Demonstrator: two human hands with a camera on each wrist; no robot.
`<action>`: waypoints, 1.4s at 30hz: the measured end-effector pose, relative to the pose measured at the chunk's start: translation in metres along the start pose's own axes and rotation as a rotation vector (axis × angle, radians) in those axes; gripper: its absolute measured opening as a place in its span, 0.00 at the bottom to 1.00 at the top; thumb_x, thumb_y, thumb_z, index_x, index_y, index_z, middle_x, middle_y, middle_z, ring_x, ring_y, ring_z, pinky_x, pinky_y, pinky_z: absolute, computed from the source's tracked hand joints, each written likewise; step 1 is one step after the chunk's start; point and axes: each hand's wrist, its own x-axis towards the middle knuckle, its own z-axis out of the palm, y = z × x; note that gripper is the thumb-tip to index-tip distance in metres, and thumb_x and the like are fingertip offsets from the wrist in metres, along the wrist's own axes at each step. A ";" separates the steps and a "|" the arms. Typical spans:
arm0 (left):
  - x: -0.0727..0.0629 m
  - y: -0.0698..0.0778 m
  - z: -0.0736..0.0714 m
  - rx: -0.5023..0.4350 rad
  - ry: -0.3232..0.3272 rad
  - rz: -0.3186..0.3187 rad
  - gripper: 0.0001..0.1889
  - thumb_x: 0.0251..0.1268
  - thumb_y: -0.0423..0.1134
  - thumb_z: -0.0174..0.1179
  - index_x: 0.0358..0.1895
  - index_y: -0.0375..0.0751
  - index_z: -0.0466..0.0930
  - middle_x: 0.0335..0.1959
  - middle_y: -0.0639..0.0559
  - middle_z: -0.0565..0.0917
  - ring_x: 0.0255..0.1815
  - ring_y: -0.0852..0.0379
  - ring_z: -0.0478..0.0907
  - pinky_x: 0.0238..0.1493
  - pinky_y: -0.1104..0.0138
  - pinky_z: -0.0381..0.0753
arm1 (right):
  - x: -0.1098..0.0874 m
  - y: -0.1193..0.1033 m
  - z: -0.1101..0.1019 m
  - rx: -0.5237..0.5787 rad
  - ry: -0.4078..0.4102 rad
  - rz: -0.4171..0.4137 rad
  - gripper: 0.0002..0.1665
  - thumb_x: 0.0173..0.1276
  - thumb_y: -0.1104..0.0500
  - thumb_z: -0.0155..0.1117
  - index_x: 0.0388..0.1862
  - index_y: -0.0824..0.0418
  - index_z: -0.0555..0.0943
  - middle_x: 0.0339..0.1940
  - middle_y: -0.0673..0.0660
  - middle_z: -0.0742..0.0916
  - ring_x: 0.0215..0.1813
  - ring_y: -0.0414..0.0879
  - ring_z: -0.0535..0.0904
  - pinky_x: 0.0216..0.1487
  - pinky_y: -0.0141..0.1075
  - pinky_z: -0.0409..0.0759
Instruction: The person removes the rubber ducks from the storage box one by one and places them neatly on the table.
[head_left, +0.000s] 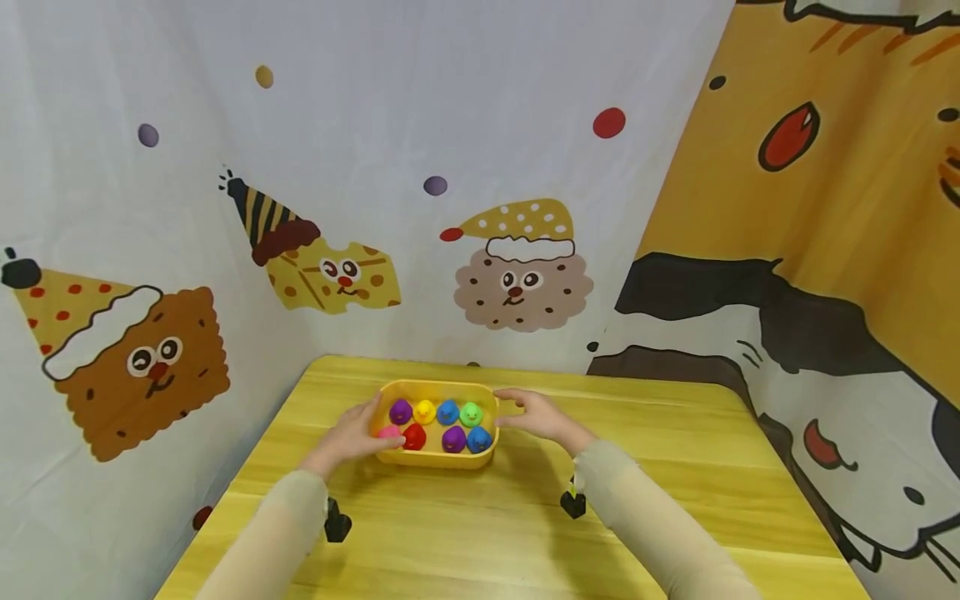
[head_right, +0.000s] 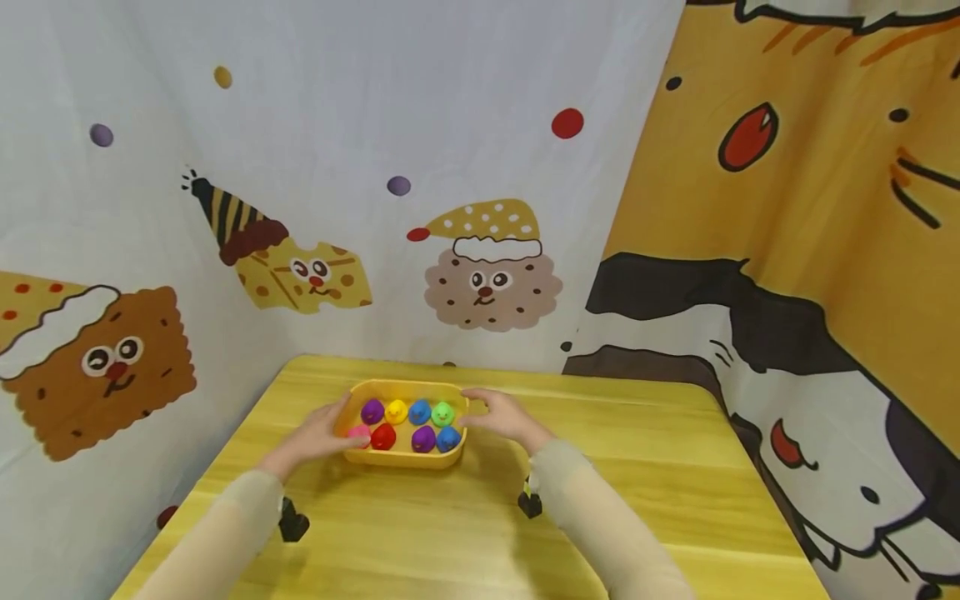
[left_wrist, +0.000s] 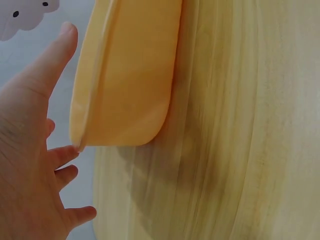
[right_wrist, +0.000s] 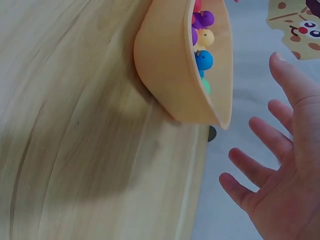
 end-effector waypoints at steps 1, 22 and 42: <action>0.000 0.000 0.001 -0.002 -0.007 -0.011 0.59 0.54 0.67 0.63 0.78 0.37 0.42 0.73 0.28 0.54 0.72 0.28 0.49 0.65 0.34 0.53 | 0.002 0.000 0.001 0.001 -0.006 -0.002 0.40 0.64 0.45 0.68 0.70 0.60 0.70 0.68 0.59 0.75 0.67 0.65 0.68 0.65 0.56 0.67; 0.005 -0.011 0.010 -0.139 -0.061 -0.025 0.62 0.54 0.60 0.67 0.76 0.31 0.32 0.72 0.24 0.54 0.68 0.24 0.56 0.64 0.35 0.57 | 0.023 -0.001 0.024 0.051 -0.082 0.011 0.31 0.64 0.56 0.68 0.64 0.66 0.75 0.62 0.62 0.79 0.64 0.59 0.72 0.65 0.54 0.67; 0.002 -0.005 0.013 -0.349 -0.213 -0.134 0.65 0.56 0.58 0.67 0.75 0.38 0.19 0.74 0.24 0.39 0.71 0.23 0.47 0.67 0.36 0.49 | 0.032 0.011 0.050 0.008 -0.112 0.080 0.26 0.60 0.62 0.72 0.57 0.67 0.80 0.55 0.62 0.83 0.60 0.58 0.75 0.61 0.50 0.72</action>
